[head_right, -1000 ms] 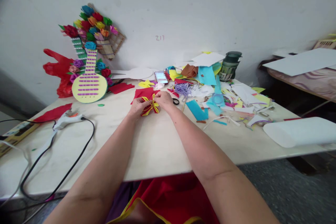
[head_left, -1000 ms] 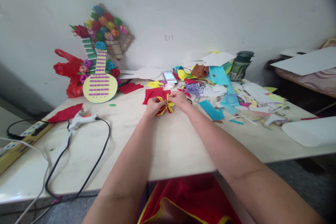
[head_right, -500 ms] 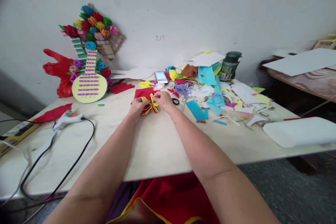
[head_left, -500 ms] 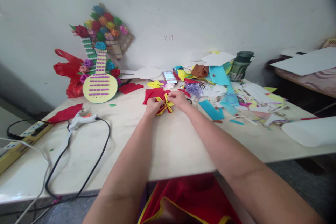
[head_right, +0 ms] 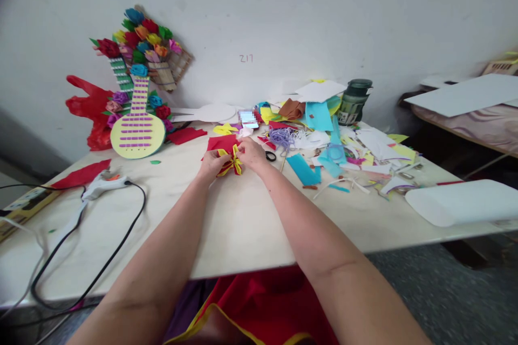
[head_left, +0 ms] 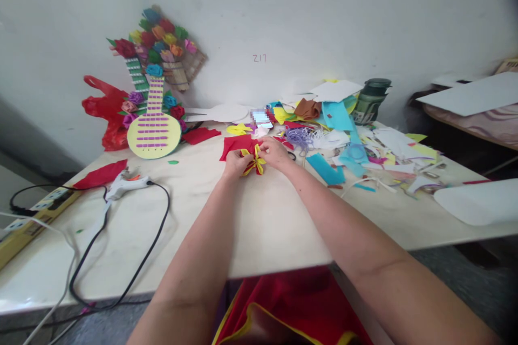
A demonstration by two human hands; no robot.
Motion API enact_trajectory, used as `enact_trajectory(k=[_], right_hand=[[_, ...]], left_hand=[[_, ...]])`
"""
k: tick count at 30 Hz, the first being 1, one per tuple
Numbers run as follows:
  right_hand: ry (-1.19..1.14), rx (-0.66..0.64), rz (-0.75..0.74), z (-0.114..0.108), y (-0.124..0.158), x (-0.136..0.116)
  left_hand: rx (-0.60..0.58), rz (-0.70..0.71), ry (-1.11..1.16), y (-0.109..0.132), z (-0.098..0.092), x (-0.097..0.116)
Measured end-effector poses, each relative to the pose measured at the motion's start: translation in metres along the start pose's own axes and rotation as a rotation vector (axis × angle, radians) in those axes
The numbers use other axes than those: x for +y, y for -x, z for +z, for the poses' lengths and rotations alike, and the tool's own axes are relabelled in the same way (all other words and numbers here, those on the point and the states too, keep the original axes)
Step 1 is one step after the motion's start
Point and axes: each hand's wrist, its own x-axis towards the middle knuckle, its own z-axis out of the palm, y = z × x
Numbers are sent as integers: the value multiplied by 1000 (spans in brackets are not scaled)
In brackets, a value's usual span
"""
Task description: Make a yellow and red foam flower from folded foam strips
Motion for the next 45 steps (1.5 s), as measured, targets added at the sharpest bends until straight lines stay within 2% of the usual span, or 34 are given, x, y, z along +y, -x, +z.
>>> enact_trajectory(k=[5, 13, 16, 19, 23, 29, 33, 38, 42, 45], right_hand=[[-76, 3, 17, 1, -3, 2], [-204, -15, -124, -3, 0, 2], [-254, -102, -199, -7, 0, 4], [-257, -176, -211, -9, -1, 7], [-191, -169, -167, -7, -4, 10], [-167, -177, -178, -8, -4, 8], [-166, -142, -140, -5, -3, 7], [-158, -84, -22, -2, -2, 4], [-135, -118, 126, -4, 1, 0], [-138, -129, 204, -6, 2, -2]], left_hand=[[35, 42, -70, 1, 3, 2], [-18, -169, 182, 1, 0, 4], [-15, -163, 190, 1, -1, 4], [-50, -157, 196, 1, -1, 3], [-69, -149, 205, 0, 0, 1], [-65, -138, 210, -1, 1, -1], [-93, -133, 209, -1, 0, -1], [-18, 79, 74, -1, -1, 1], [-4, 137, -86, -1, 0, 2], [-40, 148, -117, 0, 0, 3]])
